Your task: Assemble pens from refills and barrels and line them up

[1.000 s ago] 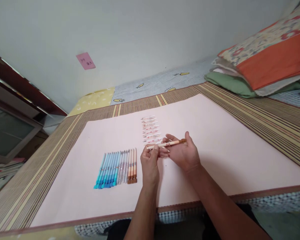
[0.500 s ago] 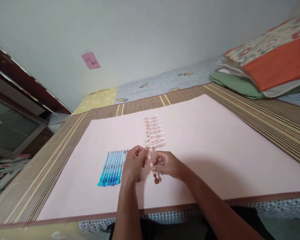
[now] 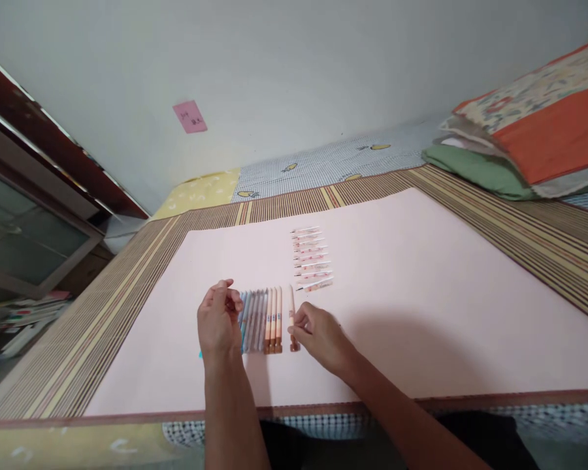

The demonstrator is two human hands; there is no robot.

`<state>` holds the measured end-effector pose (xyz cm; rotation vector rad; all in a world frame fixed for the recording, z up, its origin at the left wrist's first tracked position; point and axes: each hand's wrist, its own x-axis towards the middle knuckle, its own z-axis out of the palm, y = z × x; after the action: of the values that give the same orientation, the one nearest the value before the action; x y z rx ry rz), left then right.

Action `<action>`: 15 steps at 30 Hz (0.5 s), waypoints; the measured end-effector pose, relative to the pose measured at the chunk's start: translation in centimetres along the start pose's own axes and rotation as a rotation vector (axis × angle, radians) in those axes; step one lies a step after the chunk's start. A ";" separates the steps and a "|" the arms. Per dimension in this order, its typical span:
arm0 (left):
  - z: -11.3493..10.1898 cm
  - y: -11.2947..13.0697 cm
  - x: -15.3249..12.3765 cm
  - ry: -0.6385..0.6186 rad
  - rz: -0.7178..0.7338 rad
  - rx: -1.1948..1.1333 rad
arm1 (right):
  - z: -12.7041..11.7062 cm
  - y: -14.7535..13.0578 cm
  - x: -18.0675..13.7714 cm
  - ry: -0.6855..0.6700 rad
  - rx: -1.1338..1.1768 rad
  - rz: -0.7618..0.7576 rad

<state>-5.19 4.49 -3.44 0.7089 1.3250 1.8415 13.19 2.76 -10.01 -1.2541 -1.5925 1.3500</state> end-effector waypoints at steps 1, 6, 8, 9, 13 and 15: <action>0.0 -0.1 0.0 -0.002 0.000 -0.006 | 0.2 -0.2 -0.1 0.023 -0.130 -0.027; 0.1 0.0 0.1 -0.003 -0.004 -0.029 | 0.8 -0.4 -1.0 0.040 -0.497 -0.190; 0.0 0.1 0.1 -0.006 -0.009 -0.046 | 0.9 -0.3 -1.2 -0.005 -0.554 -0.256; 0.0 0.2 0.1 -0.006 -0.008 -0.055 | 1.0 -0.2 -1.2 -0.029 -0.575 -0.284; -0.1 0.3 0.2 0.004 0.009 -0.081 | 0.9 0.2 -1.2 -0.083 -0.593 -0.344; -0.1 0.3 0.2 0.006 0.017 -0.089 | 0.9 0.3 -1.1 -0.104 -0.601 -0.365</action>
<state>-5.46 4.53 -3.16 0.6696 1.2363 1.9049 12.74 1.42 -10.38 -1.1442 -2.2729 0.7369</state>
